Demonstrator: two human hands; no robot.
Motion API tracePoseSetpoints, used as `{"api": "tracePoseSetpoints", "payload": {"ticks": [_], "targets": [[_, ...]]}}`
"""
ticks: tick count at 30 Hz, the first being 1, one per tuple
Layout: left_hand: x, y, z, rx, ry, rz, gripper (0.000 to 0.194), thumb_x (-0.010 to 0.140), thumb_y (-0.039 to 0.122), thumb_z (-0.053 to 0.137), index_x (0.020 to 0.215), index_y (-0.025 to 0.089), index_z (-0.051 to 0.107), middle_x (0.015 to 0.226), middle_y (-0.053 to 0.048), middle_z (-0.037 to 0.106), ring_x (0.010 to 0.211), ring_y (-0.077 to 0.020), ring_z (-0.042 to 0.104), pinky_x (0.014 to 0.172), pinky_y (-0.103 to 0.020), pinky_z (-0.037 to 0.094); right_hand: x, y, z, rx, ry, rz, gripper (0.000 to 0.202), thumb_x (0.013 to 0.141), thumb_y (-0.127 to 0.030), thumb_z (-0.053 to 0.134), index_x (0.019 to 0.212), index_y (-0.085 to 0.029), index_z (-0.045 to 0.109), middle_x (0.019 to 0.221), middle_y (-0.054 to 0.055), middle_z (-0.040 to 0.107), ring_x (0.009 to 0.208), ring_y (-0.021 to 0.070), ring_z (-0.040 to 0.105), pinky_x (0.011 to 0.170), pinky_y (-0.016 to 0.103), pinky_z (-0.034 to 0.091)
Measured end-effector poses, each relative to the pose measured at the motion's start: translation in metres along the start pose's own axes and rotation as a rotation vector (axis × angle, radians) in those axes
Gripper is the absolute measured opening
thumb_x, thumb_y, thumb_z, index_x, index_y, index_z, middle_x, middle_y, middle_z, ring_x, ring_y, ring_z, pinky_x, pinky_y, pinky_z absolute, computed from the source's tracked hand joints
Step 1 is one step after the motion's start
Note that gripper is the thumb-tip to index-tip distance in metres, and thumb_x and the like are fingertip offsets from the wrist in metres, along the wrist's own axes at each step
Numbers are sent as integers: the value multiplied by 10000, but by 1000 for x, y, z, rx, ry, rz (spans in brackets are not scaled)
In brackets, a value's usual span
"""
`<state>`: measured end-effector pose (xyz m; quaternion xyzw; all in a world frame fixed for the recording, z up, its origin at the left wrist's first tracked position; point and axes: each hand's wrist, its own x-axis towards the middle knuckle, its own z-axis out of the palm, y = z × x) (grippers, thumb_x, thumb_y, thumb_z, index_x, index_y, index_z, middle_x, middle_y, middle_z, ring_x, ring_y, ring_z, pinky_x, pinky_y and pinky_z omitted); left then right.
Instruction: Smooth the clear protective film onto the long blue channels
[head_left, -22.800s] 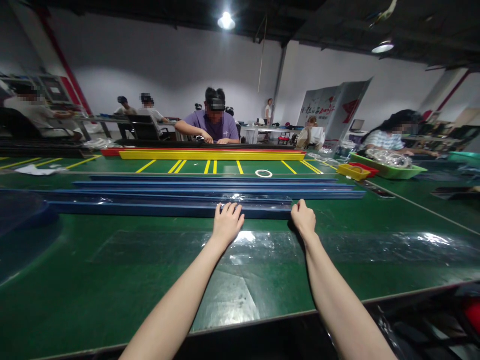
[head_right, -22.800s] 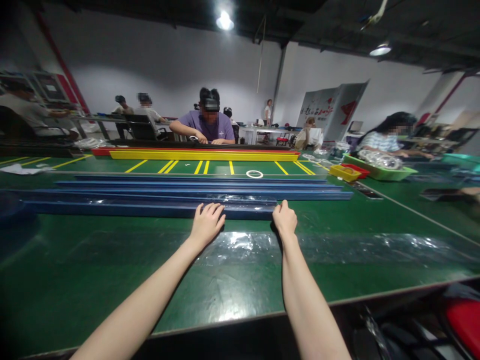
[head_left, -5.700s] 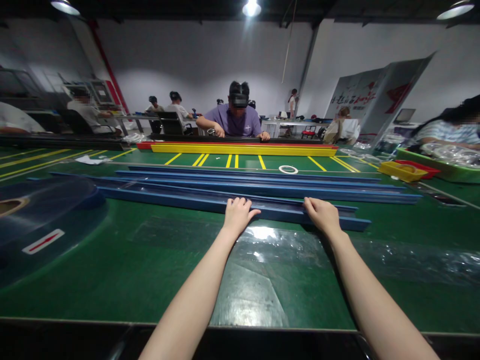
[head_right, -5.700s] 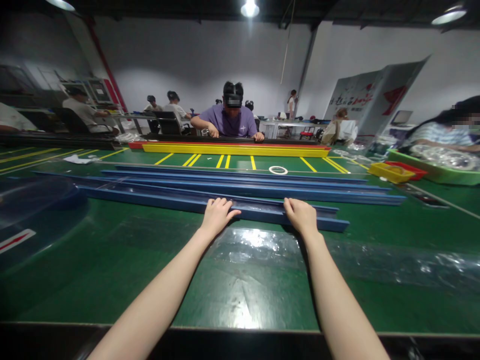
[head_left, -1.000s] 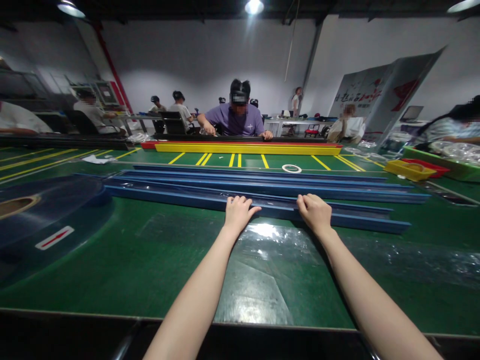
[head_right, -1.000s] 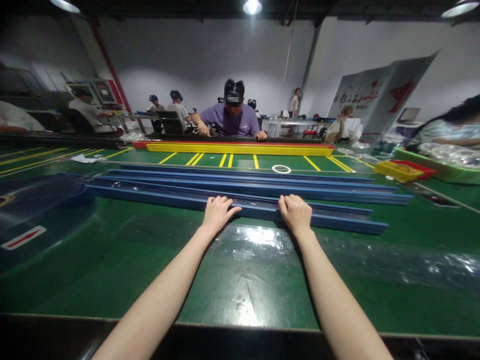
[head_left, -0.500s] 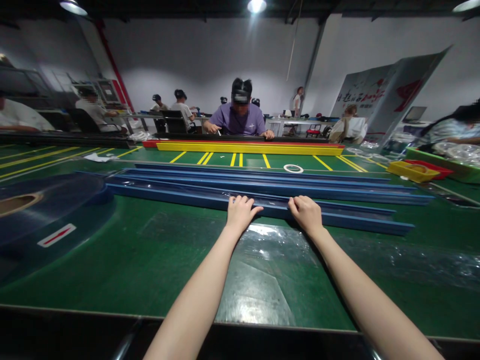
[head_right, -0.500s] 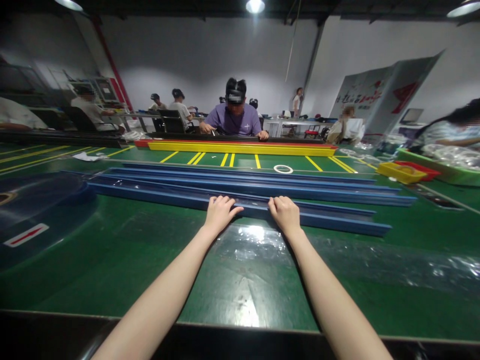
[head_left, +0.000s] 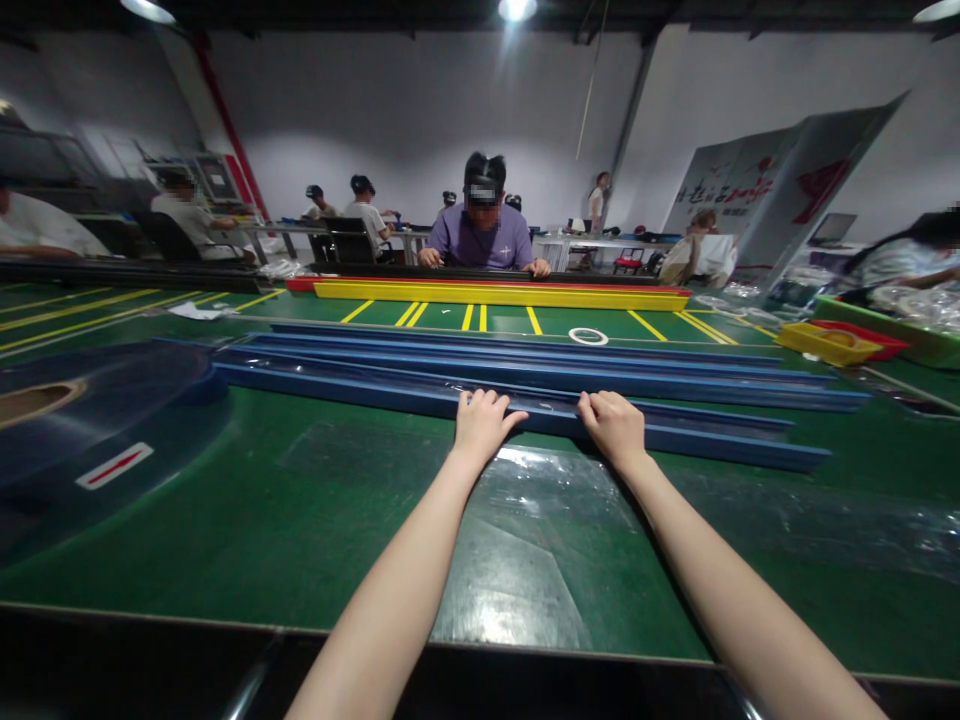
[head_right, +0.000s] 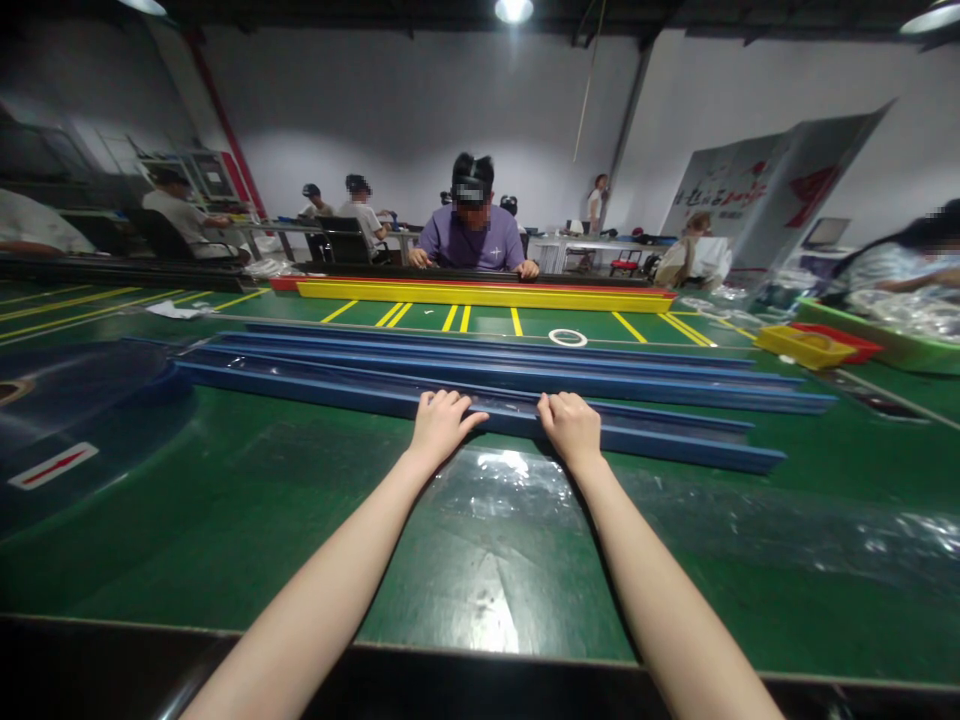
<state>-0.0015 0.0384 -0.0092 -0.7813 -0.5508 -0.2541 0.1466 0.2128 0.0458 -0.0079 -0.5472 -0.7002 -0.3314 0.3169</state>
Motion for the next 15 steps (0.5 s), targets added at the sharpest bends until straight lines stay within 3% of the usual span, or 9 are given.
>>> {"api": "tracePoseSetpoints", "payload": {"ticks": [6,15], "targets": [[0,0,1,-4,11,4,432,824,551,397,862,191,634,851,-60,638,861,-220,519,797,-364,299,2,-5,-4,-23,6,1,377,857,-277,370,513,-170,483,541,21,535,554,98,433,521,249,216],[0,0,0,-7,2,6,431,838,542,379,891,194,629,867,-68,636,876,-224,517,805,-363,297,5,-10,3,28,-127,136,376,831,-281,361,527,-158,547,562,34,565,503,90,423,486,246,184]]}}
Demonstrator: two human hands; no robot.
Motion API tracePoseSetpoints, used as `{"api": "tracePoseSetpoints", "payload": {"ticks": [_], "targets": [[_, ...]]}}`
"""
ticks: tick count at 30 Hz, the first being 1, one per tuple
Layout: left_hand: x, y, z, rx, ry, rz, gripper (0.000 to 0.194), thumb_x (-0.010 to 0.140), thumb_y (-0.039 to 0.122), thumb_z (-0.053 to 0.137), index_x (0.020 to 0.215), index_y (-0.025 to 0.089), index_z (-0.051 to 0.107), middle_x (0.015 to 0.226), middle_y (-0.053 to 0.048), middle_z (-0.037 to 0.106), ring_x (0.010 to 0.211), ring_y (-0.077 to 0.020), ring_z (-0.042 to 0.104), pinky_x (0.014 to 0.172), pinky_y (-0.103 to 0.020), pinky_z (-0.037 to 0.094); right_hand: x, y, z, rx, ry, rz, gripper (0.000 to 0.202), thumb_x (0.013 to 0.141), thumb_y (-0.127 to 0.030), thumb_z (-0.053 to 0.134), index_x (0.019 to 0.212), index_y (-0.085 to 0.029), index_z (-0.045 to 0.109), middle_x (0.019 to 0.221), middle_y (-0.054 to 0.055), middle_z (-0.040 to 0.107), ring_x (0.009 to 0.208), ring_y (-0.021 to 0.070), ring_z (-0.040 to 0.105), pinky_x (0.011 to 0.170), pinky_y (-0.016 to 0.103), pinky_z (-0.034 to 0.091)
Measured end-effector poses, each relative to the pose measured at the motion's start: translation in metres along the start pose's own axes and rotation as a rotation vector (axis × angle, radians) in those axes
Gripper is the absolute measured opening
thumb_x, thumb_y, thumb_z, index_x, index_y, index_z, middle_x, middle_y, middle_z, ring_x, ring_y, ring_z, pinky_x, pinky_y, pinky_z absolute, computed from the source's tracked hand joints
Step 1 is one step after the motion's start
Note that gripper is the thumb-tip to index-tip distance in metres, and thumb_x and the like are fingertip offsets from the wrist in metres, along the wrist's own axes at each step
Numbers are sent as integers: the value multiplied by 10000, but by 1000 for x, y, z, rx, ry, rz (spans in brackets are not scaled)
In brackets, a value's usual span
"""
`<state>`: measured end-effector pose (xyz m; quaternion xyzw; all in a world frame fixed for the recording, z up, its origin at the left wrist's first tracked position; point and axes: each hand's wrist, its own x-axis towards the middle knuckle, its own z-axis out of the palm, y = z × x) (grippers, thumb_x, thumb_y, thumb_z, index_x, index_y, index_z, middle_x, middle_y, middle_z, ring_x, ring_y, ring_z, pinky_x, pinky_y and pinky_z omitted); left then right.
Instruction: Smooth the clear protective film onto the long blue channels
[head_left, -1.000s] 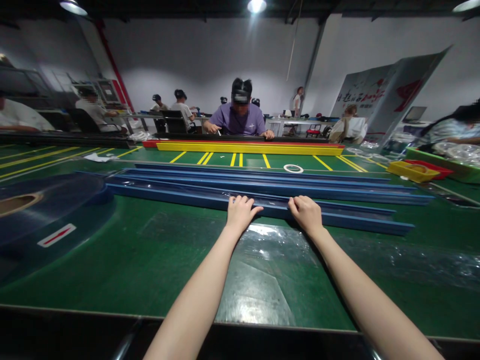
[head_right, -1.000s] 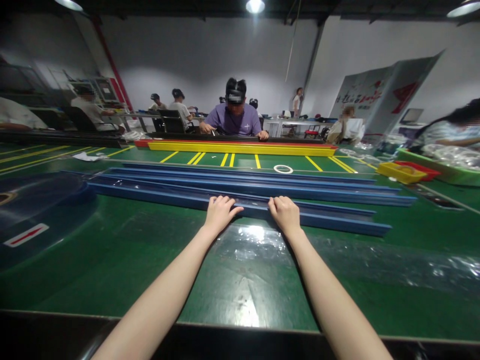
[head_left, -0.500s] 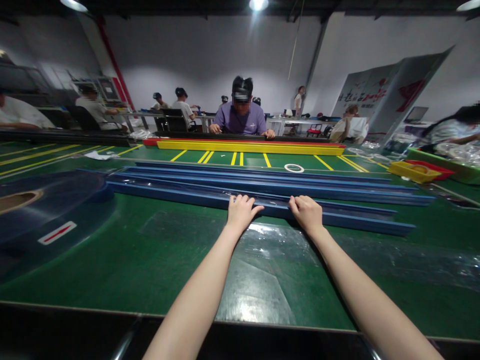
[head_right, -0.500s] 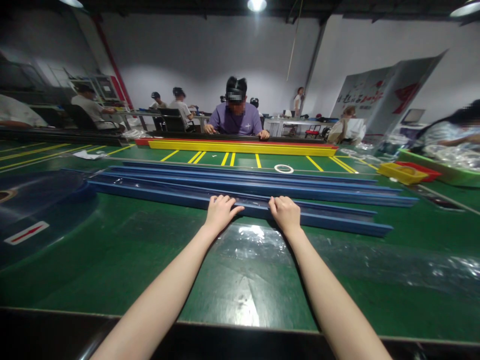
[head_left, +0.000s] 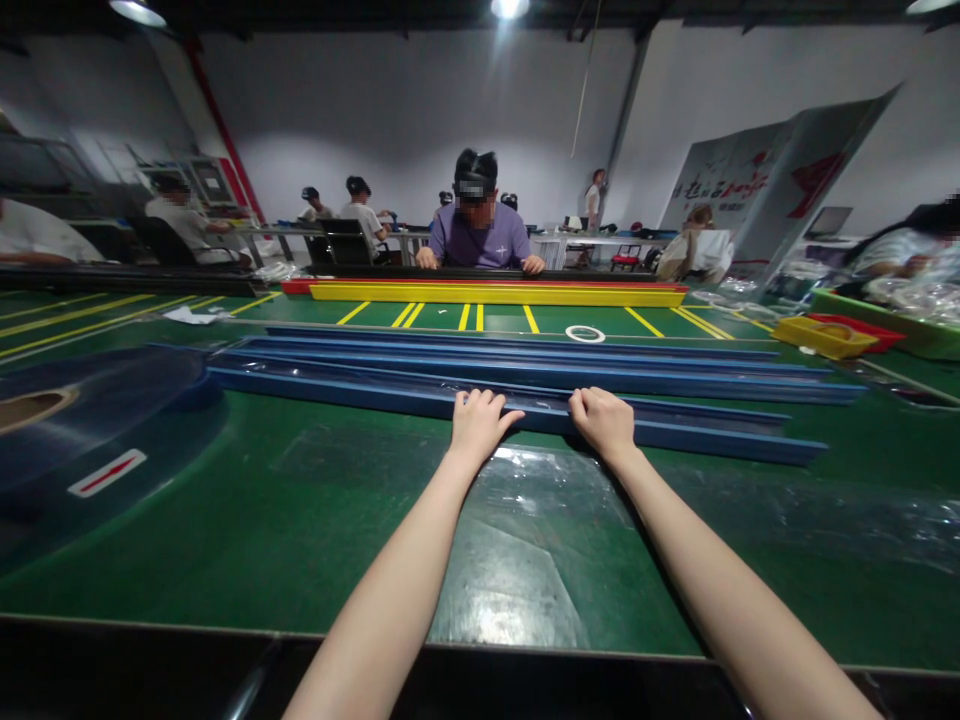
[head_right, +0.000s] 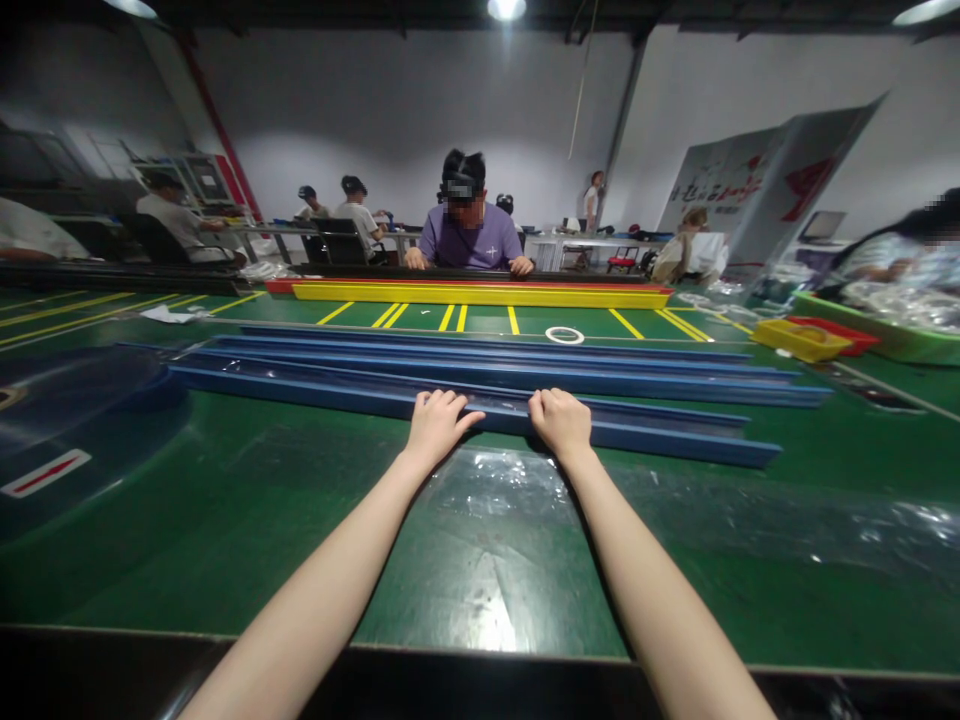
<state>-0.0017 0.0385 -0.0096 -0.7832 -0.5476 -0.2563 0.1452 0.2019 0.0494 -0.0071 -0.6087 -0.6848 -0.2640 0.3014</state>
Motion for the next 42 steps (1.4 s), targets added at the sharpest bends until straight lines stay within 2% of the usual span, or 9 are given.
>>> {"api": "tracePoseSetpoints", "payload": {"ticks": [9,17,29,42], "targets": [[-1,-1,-3,-34,-10,6,389,836,521,409,955,200,595,901,-60,635,893,-224,510,802,-353,284,3,2,-1,-17,-64,10,386,814,-285,357,538,-150,591,573,55,594,492,100,448,483,257,175],[-1,-2,-5,-17,-8,11,377,835,519,413,951,204,585,913,-52,635,891,-211,514,803,-340,289,3,3,-1,-11,-46,-5,397,811,-285,344,536,-149,595,569,64,602,494,108,464,482,259,176],[-1,-1,-6,-45,5,7,358,822,521,439,908,221,613,894,-53,638,897,-219,511,862,-371,277,-5,48,-7,-60,-51,109,406,785,-300,346,508,-152,604,575,76,621,474,120,472,496,263,217],[0,-1,-4,-5,-15,-5,408,825,541,405,886,209,634,878,-69,637,894,-227,513,848,-369,283,-4,49,-9,-58,-108,134,423,813,-331,344,549,-149,619,621,83,650,505,135,506,506,256,220]]}}
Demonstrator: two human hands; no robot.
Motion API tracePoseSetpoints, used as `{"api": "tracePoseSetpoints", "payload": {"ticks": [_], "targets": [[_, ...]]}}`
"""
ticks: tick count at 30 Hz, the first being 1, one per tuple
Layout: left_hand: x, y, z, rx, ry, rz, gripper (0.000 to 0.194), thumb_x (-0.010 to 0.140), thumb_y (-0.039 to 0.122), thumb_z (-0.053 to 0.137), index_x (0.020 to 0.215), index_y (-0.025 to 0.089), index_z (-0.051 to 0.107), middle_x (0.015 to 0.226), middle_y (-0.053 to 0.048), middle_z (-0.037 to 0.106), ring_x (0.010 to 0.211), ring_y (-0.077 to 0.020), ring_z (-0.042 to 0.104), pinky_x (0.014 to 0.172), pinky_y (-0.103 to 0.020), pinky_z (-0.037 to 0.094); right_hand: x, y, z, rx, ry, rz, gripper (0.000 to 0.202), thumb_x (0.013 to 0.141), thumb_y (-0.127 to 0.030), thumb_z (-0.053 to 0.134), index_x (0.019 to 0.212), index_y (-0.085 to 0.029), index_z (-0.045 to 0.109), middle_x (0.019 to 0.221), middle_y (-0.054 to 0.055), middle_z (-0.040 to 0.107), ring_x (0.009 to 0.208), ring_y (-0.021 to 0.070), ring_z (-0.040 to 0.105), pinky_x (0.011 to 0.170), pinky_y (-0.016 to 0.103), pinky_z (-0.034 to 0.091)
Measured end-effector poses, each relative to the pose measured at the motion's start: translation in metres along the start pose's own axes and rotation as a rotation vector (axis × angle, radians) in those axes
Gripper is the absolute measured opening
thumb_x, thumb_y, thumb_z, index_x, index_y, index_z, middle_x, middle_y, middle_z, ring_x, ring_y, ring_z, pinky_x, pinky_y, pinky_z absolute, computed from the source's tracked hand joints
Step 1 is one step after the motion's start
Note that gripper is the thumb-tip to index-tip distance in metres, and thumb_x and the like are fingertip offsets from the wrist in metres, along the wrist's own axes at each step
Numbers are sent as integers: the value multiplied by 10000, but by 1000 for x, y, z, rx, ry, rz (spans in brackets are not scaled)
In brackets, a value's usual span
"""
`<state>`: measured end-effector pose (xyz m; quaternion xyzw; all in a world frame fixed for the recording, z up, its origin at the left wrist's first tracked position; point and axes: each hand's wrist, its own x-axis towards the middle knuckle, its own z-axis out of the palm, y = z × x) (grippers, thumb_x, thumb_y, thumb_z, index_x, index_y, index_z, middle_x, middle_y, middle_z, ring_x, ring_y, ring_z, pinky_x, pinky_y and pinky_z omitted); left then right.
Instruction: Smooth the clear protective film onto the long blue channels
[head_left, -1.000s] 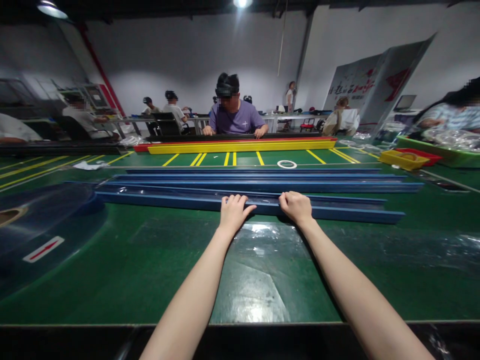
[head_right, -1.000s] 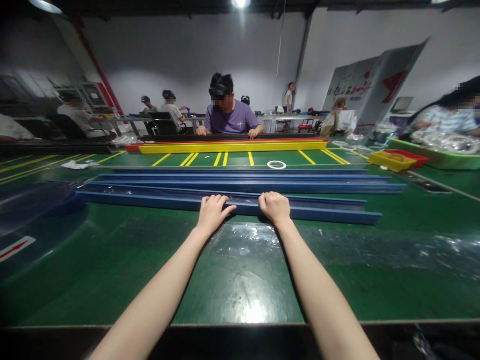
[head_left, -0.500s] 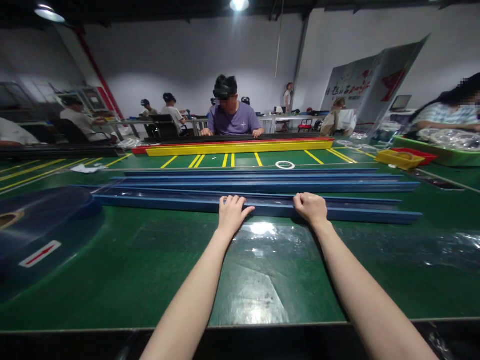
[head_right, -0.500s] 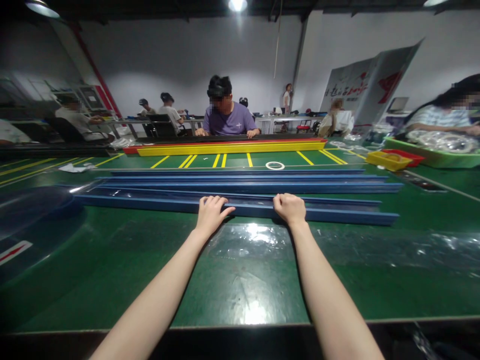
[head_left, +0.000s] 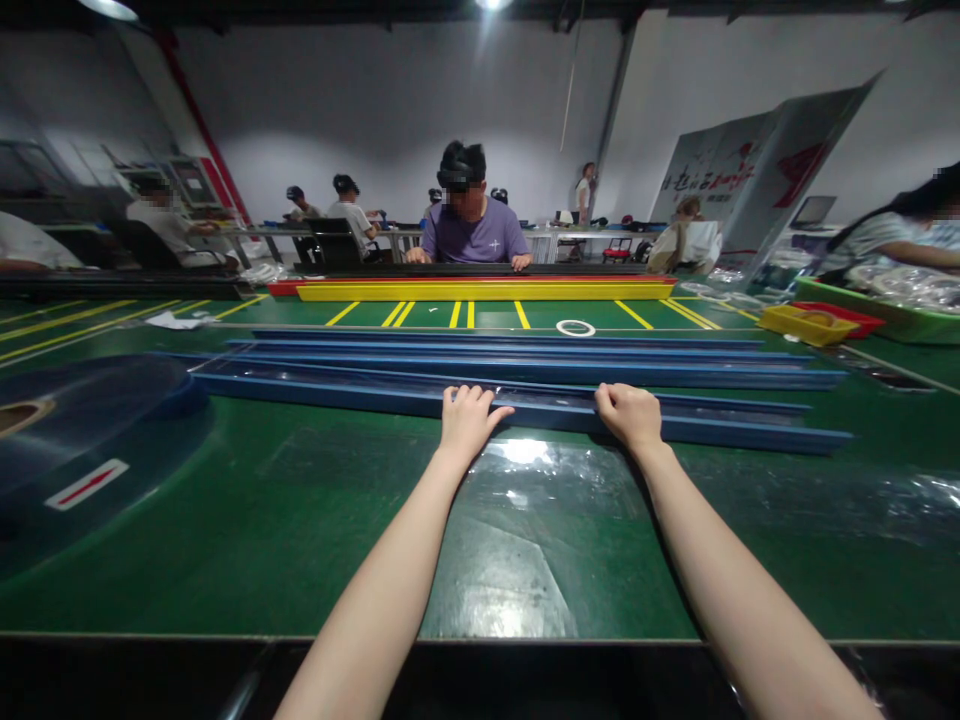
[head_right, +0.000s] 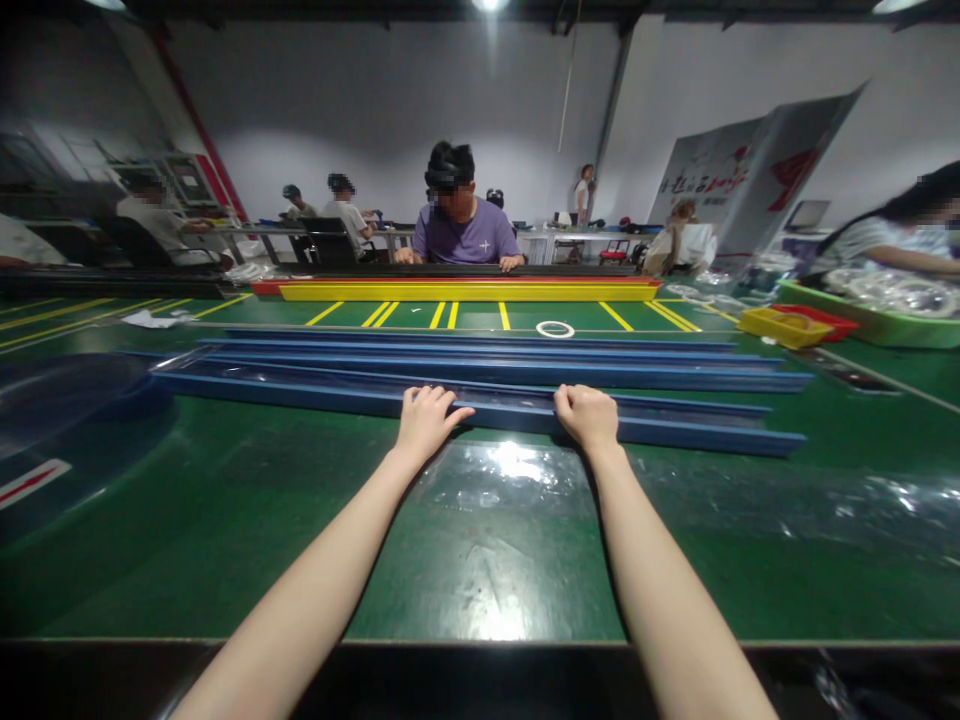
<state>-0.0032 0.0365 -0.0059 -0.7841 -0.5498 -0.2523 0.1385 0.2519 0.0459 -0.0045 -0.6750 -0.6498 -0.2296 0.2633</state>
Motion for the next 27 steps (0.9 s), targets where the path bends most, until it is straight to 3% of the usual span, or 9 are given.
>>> {"api": "tracePoseSetpoints", "payload": {"ticks": [27], "targets": [[2,0,0,12,-19,-5,443,816,554,397,846,187,642,836,-66,643,867,-222,520,821,-363,283,0,-7,-11,23,-143,48,413,834,-367,350,638,-178,661,713,74,678,626,159,571,516,248,224]]}}
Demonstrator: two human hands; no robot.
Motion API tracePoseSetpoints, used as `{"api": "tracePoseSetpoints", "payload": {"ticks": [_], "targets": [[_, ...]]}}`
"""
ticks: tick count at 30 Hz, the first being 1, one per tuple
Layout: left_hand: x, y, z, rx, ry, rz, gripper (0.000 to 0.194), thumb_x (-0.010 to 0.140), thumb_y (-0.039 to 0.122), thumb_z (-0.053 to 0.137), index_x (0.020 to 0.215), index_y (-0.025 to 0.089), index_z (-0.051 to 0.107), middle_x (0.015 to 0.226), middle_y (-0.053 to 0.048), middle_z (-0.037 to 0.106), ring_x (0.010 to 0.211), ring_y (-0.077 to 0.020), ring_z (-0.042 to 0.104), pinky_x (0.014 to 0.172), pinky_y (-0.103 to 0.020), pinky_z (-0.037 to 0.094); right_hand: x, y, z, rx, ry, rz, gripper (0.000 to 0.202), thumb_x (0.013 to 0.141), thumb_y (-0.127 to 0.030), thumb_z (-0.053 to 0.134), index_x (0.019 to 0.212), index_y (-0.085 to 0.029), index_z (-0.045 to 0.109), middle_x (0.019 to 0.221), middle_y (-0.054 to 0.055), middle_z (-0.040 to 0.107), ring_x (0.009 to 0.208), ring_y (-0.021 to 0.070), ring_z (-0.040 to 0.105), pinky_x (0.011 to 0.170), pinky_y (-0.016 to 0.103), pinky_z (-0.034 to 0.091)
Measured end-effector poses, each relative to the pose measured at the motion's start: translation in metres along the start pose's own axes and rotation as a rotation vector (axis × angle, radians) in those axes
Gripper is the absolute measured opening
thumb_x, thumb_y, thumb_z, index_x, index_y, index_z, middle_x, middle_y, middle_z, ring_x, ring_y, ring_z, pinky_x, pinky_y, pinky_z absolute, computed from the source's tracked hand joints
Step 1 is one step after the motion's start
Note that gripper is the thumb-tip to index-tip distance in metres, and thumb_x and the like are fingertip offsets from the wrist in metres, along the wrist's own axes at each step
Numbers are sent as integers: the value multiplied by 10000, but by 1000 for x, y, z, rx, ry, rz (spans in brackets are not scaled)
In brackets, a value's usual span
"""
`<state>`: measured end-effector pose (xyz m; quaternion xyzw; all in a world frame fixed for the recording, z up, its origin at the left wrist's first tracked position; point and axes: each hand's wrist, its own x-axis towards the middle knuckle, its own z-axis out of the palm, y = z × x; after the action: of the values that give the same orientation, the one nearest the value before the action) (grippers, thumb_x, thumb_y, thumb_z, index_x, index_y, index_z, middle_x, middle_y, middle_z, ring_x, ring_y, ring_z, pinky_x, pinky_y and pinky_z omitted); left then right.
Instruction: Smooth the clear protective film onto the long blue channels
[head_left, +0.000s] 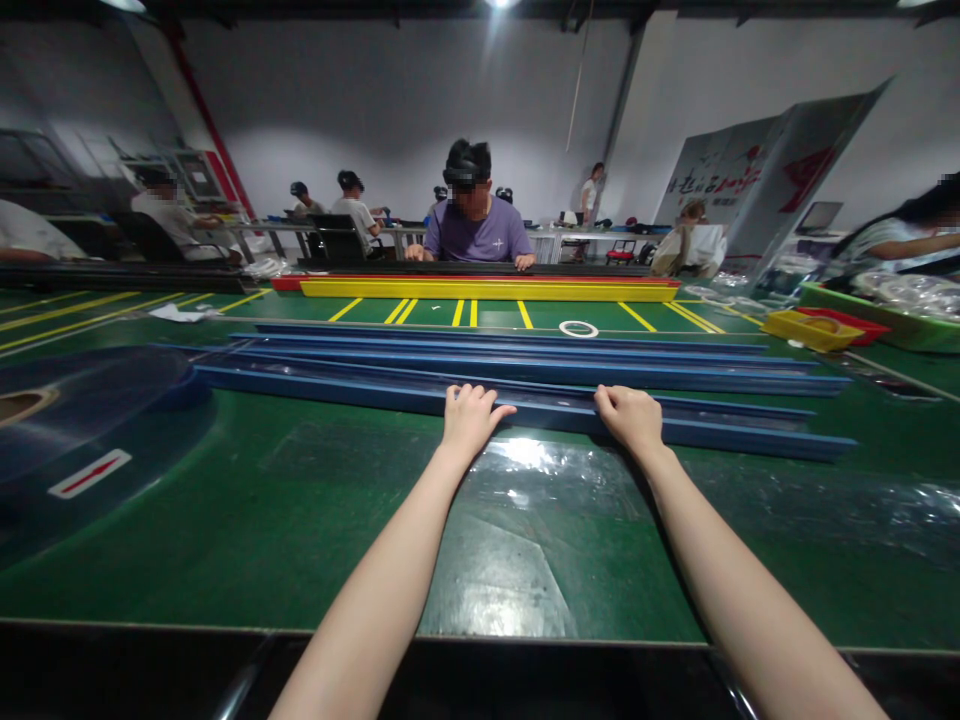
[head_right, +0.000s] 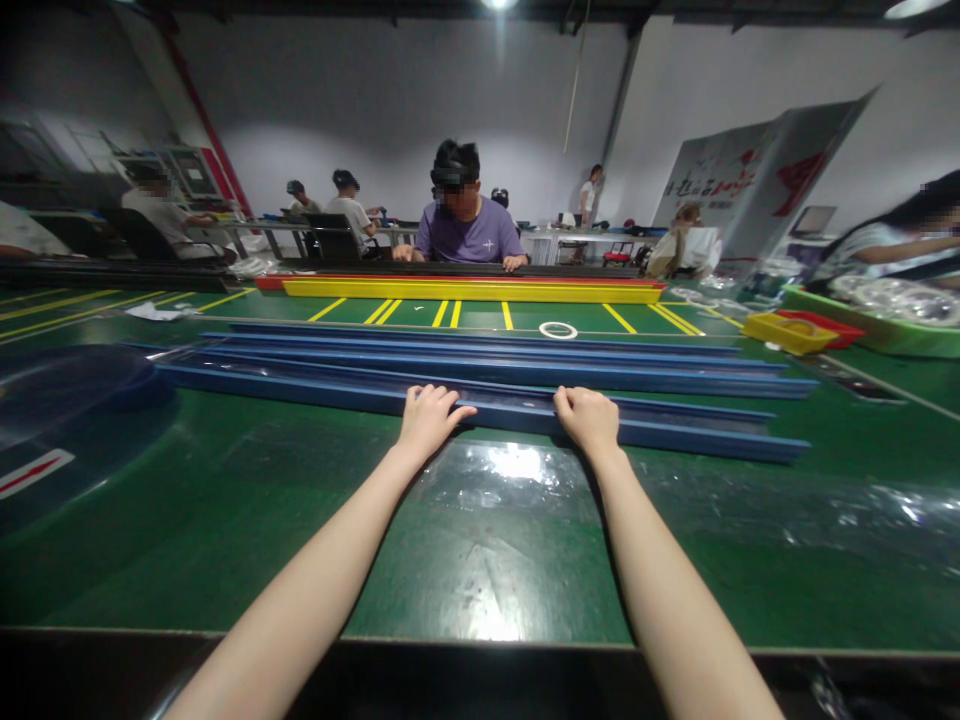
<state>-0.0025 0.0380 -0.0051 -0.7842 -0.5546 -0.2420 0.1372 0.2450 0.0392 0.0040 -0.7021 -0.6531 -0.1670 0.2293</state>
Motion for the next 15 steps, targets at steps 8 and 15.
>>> {"api": "tracePoseSetpoints", "payload": {"ticks": [8,15], "targets": [[0,0,0,15,2,7,449,818,557,388,841,187,642,836,-62,643,858,-219,521,810,-357,284,-1,-2,-6,-9,-54,-10,428,843,-380,328,658,-187,662,734,60,675,638,151,567,516,250,223],[-1,0,2,9,30,10,438,813,556,404,842,189,642,828,-62,642,853,-217,517,808,-359,283,-4,-19,-6,-67,29,-255,443,866,-383,319,624,-173,626,679,61,632,689,141,541,567,257,259]]}}
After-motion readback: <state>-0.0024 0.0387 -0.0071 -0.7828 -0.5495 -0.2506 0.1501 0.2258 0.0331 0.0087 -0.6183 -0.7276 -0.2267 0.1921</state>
